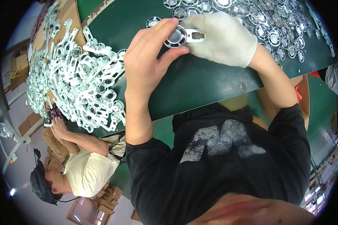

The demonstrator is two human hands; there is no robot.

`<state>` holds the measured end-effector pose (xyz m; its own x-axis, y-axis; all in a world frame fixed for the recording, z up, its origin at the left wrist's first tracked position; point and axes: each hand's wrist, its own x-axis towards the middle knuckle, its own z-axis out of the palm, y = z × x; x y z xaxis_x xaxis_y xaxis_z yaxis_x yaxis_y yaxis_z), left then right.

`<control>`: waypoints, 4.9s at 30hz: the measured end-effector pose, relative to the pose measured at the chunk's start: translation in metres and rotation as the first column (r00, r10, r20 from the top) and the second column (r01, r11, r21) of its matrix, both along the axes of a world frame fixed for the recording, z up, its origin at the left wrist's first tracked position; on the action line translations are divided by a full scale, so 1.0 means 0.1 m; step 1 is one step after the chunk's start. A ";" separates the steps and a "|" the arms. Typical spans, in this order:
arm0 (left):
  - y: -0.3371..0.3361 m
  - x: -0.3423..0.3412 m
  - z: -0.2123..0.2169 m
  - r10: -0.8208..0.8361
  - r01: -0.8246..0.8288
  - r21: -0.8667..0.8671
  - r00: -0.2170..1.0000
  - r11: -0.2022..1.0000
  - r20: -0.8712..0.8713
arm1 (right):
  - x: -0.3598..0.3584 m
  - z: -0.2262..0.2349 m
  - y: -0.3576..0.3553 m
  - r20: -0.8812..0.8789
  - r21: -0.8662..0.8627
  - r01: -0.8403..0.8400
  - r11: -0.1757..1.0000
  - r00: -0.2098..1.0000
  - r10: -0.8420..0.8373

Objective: The person assembles small circular metal components into white plastic housings by hand at a factory workbench.

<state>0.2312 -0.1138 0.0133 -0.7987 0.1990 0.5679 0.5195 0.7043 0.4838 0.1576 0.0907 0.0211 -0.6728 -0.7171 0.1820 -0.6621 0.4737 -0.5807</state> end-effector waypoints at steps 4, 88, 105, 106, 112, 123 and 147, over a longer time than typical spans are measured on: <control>-0.01 0.02 -0.06 -0.031 0.038 0.081 0.996 0.996 -0.083 | -0.06 0.34 0.08 0.826 -0.207 -0.097 0.974 0.515 0.227; -0.12 -0.03 0.36 -0.546 0.203 0.797 0.818 0.569 0.182 | 0.12 0.00 -0.13 0.126 -0.326 0.047 0.944 0.992 -0.006; -0.20 -0.17 -0.35 0.337 -0.286 -0.285 0.930 0.915 0.148 | -0.12 0.09 -0.03 -0.083 -0.058 0.261 0.964 0.961 -0.265; -0.25 -0.16 -0.37 0.369 -0.320 -0.284 0.918 0.904 0.142 | -0.12 0.05 -0.05 -0.203 0.003 0.239 0.971 0.951 -0.233; -0.38 -0.19 -0.48 0.508 -0.468 -0.253 0.852 0.847 0.124 | -0.04 0.07 -0.06 -0.107 0.138 0.301 0.943 0.952 -0.288; -0.36 -0.20 -0.42 0.423 -0.393 -0.193 0.893 0.899 0.154 | -0.03 0.00 -0.03 -0.215 0.213 0.247 0.945 0.956 -0.201; 0.01 -0.10 -0.30 0.069 -0.084 0.276 0.996 0.957 0.063 | 0.02 0.06 -0.06 0.029 -0.003 0.087 0.996 0.996 -0.087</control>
